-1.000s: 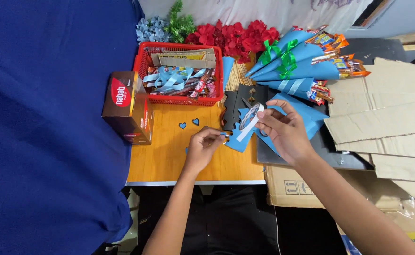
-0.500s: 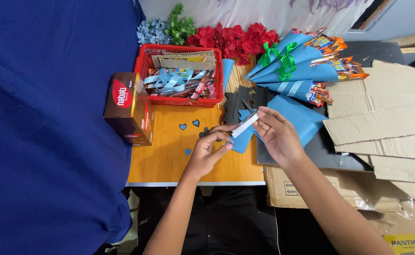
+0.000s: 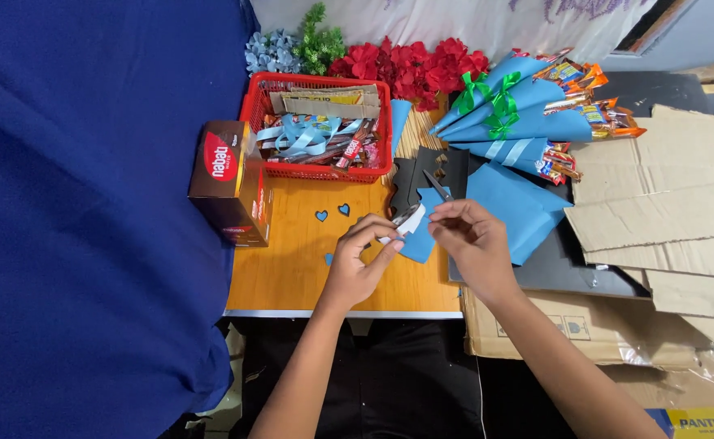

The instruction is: The person folds small blue paper hearts and secures them with clear tape. They use scissors to cut a piece of tape from the roll and then press the tape onto the folded paper hearts.

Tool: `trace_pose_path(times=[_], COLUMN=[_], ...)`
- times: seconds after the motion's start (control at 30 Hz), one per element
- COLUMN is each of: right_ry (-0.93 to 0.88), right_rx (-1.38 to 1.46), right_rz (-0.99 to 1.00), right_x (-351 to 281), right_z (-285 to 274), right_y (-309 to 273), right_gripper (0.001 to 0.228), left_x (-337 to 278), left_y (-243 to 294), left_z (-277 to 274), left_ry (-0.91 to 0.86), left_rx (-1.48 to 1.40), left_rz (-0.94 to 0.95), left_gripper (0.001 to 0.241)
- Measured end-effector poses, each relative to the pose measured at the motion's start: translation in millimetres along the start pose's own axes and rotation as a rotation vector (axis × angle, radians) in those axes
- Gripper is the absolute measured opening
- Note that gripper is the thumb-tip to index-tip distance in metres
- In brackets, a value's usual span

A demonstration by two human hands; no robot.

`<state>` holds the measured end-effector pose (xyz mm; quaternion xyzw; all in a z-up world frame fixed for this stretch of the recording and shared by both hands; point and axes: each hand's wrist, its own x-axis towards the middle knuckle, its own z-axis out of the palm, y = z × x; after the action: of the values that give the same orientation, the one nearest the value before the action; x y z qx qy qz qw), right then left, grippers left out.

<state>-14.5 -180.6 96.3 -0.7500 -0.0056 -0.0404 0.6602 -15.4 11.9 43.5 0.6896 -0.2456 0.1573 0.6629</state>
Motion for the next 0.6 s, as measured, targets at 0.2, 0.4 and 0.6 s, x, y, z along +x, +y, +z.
trace_pose_path(times=[0.2, 0.4, 0.6], right_ry=[-0.129, -0.118, -0.112], right_rx=[0.133, 0.151, 0.021], right_rz=[0.152, 0.204, 0.208], right_x=[-7.4, 7.5, 28.3], right_z=[1.9, 6.1, 4.3], right_y=[0.6, -0.1, 12.4], right_gripper=[0.035, 0.045, 0.046], left_x=[-2.5, 2.5, 2.0], left_y=[-0.7, 8.0, 10.2], left_z=[-1.4, 3.3, 5.8], left_ry=[-0.064, -0.095, -0.144], left_rx=[0.315, 0.503, 0.467], left_rz=[0.15, 0.348, 0.322], left_gripper=[0.005, 0.014, 0.016])
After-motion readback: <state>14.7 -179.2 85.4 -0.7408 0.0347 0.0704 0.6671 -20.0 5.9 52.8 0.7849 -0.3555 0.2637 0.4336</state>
